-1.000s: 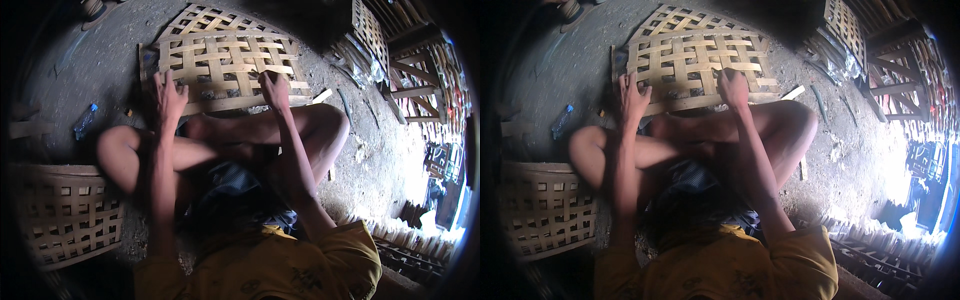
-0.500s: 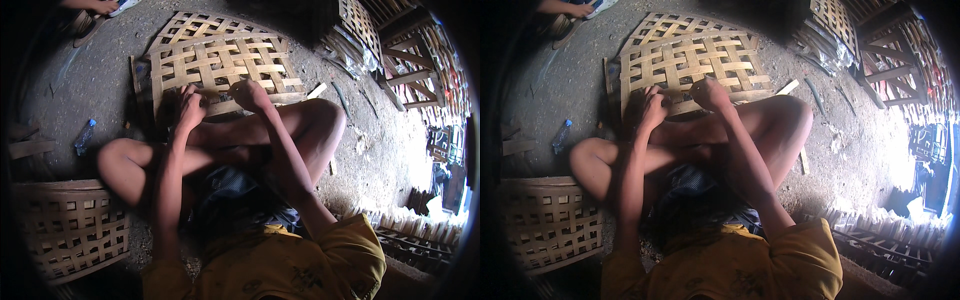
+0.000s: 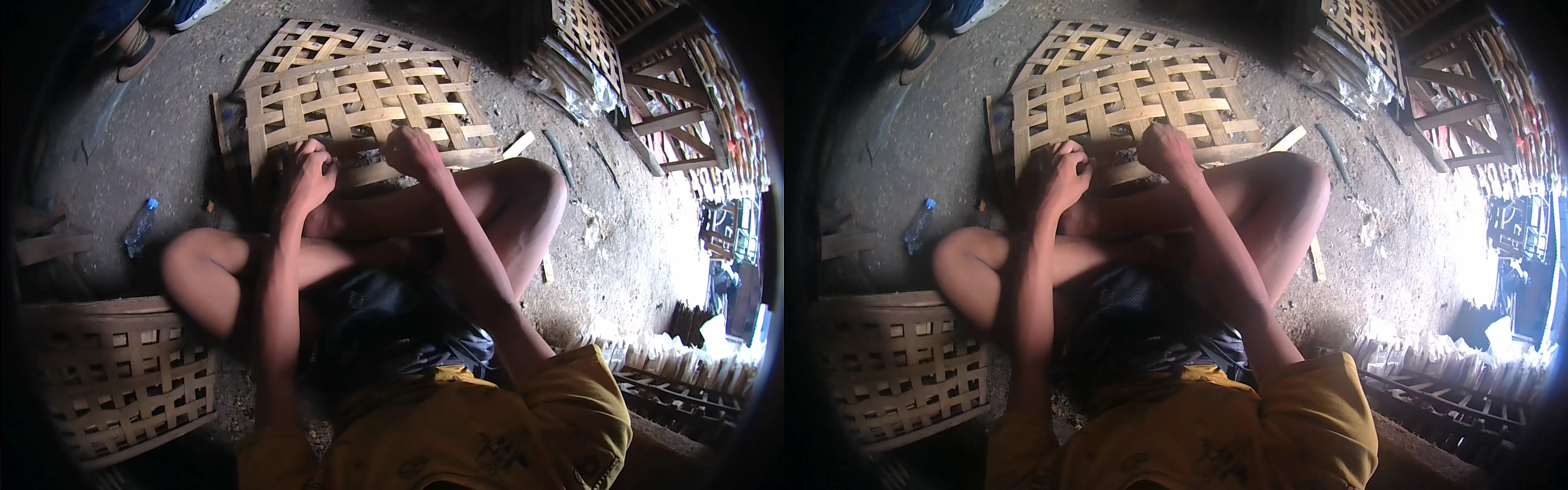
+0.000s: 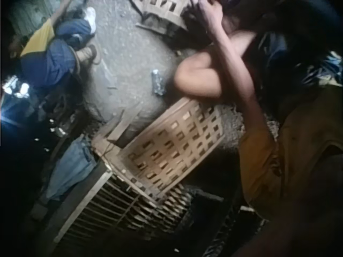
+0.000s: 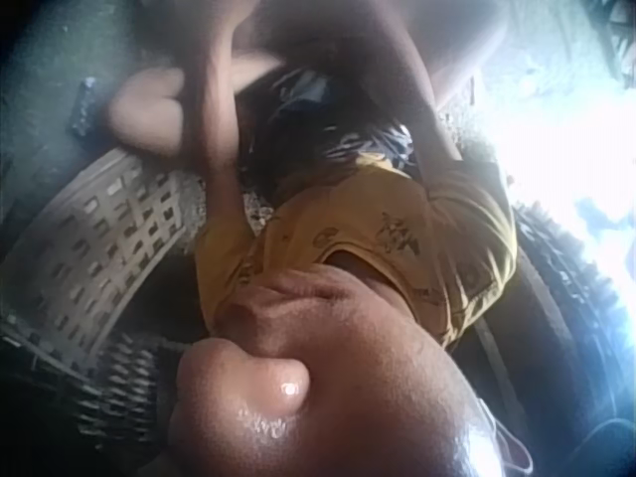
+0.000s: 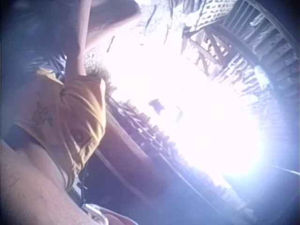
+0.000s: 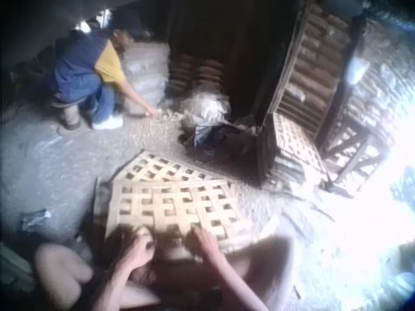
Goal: The person sits on the floor and assembles a wooden lattice panel by hand, inserting and adjusting thin wooden strips into a grid frame. The person repeatedly repositions the panel and aligns the strips to fit the openings.
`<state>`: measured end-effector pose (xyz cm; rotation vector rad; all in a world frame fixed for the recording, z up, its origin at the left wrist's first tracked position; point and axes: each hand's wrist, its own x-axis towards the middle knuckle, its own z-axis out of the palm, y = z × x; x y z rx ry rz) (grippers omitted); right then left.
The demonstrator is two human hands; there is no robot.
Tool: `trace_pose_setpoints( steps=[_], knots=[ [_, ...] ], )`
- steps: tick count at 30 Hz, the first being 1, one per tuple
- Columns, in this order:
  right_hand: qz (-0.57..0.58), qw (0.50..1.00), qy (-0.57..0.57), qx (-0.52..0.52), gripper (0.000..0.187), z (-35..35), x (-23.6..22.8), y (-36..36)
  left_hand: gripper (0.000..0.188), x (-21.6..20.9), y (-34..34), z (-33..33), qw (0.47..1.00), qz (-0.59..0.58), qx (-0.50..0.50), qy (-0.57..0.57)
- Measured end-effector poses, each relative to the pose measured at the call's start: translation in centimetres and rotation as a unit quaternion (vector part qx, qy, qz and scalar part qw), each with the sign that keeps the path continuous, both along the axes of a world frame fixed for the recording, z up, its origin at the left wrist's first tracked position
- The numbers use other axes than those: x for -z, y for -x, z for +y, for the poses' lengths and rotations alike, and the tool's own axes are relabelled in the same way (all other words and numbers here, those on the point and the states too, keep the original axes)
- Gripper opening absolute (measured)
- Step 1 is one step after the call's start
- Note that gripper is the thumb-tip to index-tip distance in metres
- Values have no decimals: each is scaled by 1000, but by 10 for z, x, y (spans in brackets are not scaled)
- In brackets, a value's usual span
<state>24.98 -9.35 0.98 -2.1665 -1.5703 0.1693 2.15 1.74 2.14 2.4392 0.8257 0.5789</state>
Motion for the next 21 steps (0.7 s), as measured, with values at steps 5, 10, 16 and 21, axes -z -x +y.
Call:
trace_pose_setpoints(
  steps=[5,10,16,21],
  knots=[
    [133,979,137,-74,27,16,-26,41,15,-4,4,-1,999,25,3,-31],
    [21,997,67,34,30,7,-6,19,18,6,-1,-3,1000,-11,8,-9],
    [10,994,32,-107,21,18,-3,35,19,10,6,-1,999,-5,-2,-42],
    [-37,995,56,71,22,9,-14,28,19,15,6,-3,999,-32,2,-39]
  ],
)
